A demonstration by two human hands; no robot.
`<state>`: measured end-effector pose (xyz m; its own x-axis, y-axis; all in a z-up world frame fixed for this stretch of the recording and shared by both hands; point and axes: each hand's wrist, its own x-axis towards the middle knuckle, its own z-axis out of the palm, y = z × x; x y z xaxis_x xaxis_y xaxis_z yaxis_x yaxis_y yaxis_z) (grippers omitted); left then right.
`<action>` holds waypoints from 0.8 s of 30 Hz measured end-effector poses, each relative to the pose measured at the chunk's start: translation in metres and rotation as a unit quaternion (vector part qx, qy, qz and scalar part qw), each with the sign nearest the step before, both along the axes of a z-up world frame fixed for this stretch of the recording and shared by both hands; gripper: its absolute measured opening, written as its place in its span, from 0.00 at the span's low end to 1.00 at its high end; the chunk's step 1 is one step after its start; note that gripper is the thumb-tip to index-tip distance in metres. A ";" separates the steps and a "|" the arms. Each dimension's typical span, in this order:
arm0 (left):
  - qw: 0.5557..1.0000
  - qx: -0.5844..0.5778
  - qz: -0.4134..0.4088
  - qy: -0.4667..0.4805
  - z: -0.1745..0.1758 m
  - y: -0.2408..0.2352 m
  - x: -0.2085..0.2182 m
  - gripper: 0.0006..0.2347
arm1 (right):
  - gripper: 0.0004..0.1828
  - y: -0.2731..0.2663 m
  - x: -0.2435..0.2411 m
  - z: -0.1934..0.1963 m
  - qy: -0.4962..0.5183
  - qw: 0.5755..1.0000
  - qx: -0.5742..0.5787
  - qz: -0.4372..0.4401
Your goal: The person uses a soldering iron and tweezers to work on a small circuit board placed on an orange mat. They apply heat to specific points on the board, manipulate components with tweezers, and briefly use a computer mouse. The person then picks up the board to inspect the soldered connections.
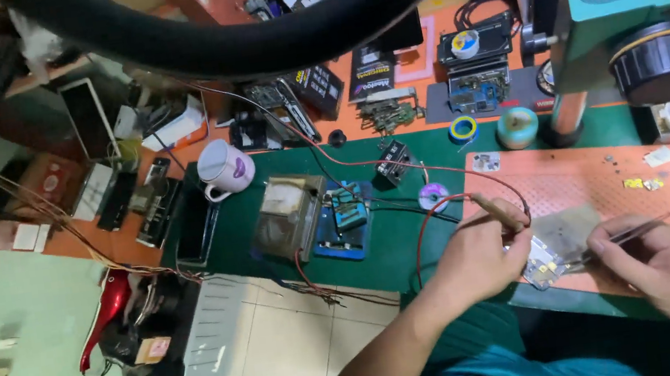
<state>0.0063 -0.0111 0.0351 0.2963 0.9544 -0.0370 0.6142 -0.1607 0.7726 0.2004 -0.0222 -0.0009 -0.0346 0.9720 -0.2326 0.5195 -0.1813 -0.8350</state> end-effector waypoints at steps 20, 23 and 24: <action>1.000 0.008 -0.007 0.002 -0.019 0.009 -0.005 0.07 | 0.12 0.008 0.002 -0.017 -0.029 0.999 0.031 0.019; 0.999 0.047 -0.012 -0.016 -0.025 0.003 0.001 0.04 | 0.11 -0.004 0.007 -0.012 -0.028 0.994 0.095 0.053; 0.997 0.070 -0.004 -0.016 -0.021 0.006 0.001 0.03 | 0.10 -0.003 0.006 -0.007 0.000 0.986 0.147 0.079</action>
<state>0.0071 -0.0047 0.0145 0.3034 0.9470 0.1055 0.5880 -0.2732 0.7613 0.2065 -0.0251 -0.0083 -0.1913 0.9798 0.0574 0.5218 0.1511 -0.8396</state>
